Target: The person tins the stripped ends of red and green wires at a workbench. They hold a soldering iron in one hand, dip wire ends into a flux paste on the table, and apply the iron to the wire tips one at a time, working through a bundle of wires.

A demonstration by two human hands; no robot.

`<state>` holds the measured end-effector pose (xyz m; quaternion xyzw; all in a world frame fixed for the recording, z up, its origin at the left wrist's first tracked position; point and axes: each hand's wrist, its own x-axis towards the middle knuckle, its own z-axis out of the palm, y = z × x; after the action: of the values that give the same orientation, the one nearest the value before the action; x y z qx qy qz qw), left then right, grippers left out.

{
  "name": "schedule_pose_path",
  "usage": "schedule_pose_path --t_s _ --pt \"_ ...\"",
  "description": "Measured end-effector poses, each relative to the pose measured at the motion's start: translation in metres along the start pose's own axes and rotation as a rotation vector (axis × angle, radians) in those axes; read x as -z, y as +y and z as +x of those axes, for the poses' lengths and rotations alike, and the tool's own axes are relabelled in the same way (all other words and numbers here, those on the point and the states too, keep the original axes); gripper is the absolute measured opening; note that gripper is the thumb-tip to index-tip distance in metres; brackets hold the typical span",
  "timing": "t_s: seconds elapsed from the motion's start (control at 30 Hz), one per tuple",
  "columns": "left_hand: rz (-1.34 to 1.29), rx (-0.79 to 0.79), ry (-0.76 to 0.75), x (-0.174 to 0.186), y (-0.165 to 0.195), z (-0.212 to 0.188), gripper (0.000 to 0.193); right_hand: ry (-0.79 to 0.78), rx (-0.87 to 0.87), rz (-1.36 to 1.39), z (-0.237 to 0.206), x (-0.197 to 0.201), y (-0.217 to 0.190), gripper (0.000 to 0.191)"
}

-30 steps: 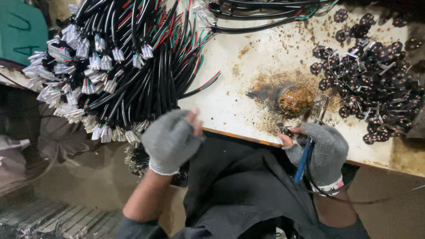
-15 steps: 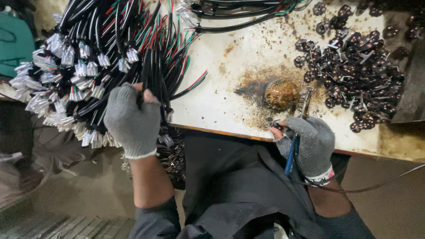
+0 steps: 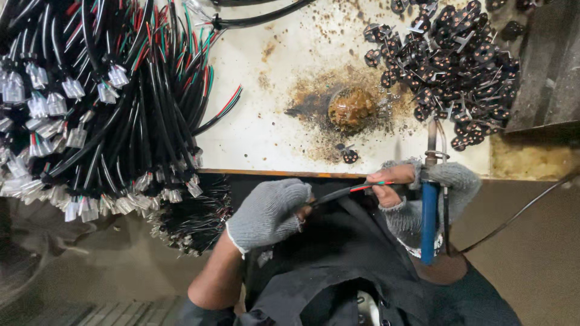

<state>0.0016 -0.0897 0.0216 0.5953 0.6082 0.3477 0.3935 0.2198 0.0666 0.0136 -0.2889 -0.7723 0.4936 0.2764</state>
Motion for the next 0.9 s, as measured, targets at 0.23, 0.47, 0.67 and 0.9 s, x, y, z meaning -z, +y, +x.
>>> schedule_pose_path --t_s 0.23,0.47,0.67,0.9 --pt "-0.509 0.402 0.048 -0.027 0.024 0.028 0.030 -0.070 -0.030 0.053 -0.005 -0.002 -0.007 0.042" --pt "-0.051 0.043 0.100 -0.042 0.010 0.033 0.020 -0.045 0.115 0.169 -0.011 0.002 0.007 0.053" --pt "-0.138 -0.135 -0.236 -0.015 -0.009 0.029 0.032 -0.269 -0.118 0.250 -0.005 0.013 0.014 0.017" --pt "-0.082 0.103 0.190 -0.027 0.009 0.038 0.022 -0.099 -0.102 0.219 0.002 -0.006 0.044 0.047"
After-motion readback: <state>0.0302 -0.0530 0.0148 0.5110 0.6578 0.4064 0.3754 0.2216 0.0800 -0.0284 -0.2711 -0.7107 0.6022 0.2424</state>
